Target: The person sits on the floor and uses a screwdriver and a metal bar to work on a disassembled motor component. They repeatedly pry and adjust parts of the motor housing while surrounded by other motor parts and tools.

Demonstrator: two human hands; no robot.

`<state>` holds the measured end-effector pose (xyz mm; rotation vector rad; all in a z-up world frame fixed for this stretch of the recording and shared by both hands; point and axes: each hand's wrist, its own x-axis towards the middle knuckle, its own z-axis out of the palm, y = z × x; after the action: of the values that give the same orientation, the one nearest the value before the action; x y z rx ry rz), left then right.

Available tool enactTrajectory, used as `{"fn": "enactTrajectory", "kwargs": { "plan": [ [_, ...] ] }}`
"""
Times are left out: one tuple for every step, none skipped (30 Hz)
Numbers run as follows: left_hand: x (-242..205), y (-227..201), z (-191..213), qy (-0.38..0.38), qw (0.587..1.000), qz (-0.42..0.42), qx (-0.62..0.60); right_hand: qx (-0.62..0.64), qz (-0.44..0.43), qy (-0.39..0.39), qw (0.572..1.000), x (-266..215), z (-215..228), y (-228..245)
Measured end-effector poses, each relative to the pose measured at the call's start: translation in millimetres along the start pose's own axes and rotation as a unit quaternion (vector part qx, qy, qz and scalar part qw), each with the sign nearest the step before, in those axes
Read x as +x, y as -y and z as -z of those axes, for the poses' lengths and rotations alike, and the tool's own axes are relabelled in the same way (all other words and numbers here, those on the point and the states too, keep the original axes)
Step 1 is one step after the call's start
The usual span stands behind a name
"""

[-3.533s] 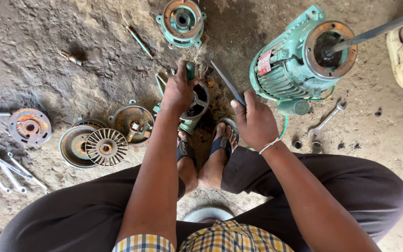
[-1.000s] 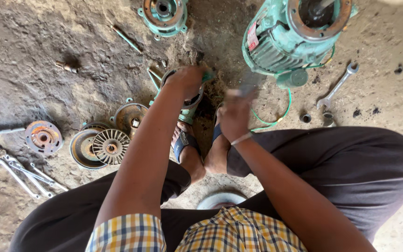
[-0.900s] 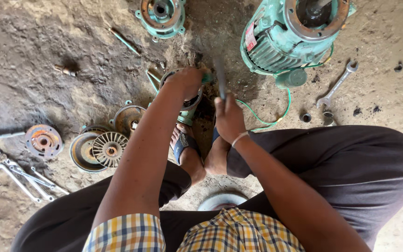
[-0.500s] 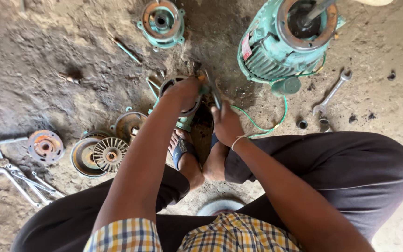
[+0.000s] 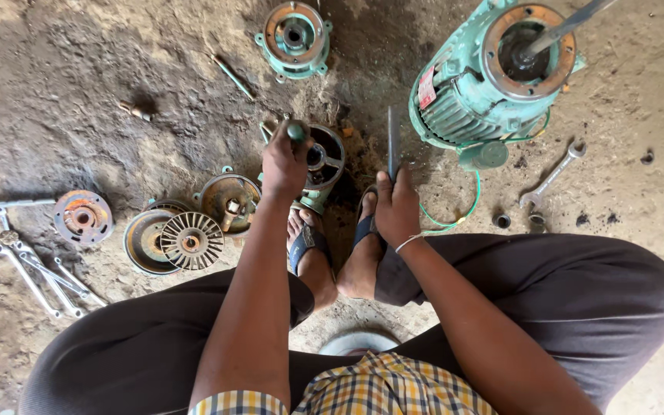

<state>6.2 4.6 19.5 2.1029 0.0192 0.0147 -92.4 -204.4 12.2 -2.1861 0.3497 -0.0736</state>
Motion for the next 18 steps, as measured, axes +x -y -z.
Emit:
{"fn": "enactTrajectory", "kwargs": {
  "plan": [
    [-2,3,-2,0.002,1.0,-0.005,-0.002,-0.001,0.006,0.002,1.0,0,-1,1],
    [-4,5,-4,0.004,1.0,-0.007,-0.004,-0.001,0.012,0.003,1.0,0,-1,2],
    [-5,6,-5,0.006,1.0,-0.009,-0.007,-0.002,0.019,0.005,1.0,0,-1,4],
    [-6,6,-5,0.007,1.0,-0.011,-0.01,0.003,0.025,0.007,1.0,1,-2,6],
    [-6,5,-5,0.013,1.0,-0.006,-0.014,0.008,0.029,0.009,0.999,0,-2,9],
    [-6,4,-6,0.019,1.0,-0.001,-0.019,0.013,0.034,0.011,0.999,0,-2,11],
    [-6,2,-6,0.024,0.999,0.004,-0.023,0.008,0.038,0.011,0.999,0,-2,14],
    [-6,1,-5,0.024,0.999,0.005,-0.021,0.003,0.043,0.01,0.999,0,-1,17],
    [-6,-1,-4,0.024,1.0,0.006,-0.018,-0.002,0.048,0.011,0.999,0,-1,20],
    [-5,-3,-3,0.023,1.0,0.007,-0.015,0.005,0.028,0.024,0.999,1,0,23],
    [-5,-4,-1,0.027,0.999,0.015,-0.017,0.011,0.009,0.037,0.999,0,2,26],
    [-4,-6,0,0.031,0.999,0.022,-0.018,0.018,-0.01,0.05,0.999,1,2,28],
    [-5,-7,0,0.036,0.999,0.031,-0.02,0.017,-0.012,0.049,0.999,0,3,30],
    [-5,-7,0,0.04,0.998,0.036,-0.022,0.017,-0.014,0.048,0.999,-1,4,31],
    [-6,-7,0,0.043,0.998,0.04,-0.025,0.015,-0.016,0.047,0.999,-1,5,33],
    [-6,-6,0,0.046,0.998,0.045,-0.028,-0.003,0.016,0.045,0.999,-1,7,34],
    [-6,-5,0,0.041,0.999,0.017,-0.027,-0.022,0.049,0.043,0.998,1,8,37],
    [-5,-4,1,0.036,0.999,-0.012,-0.026,-0.04,0.082,0.041,0.995,4,9,40]
  ]
}}
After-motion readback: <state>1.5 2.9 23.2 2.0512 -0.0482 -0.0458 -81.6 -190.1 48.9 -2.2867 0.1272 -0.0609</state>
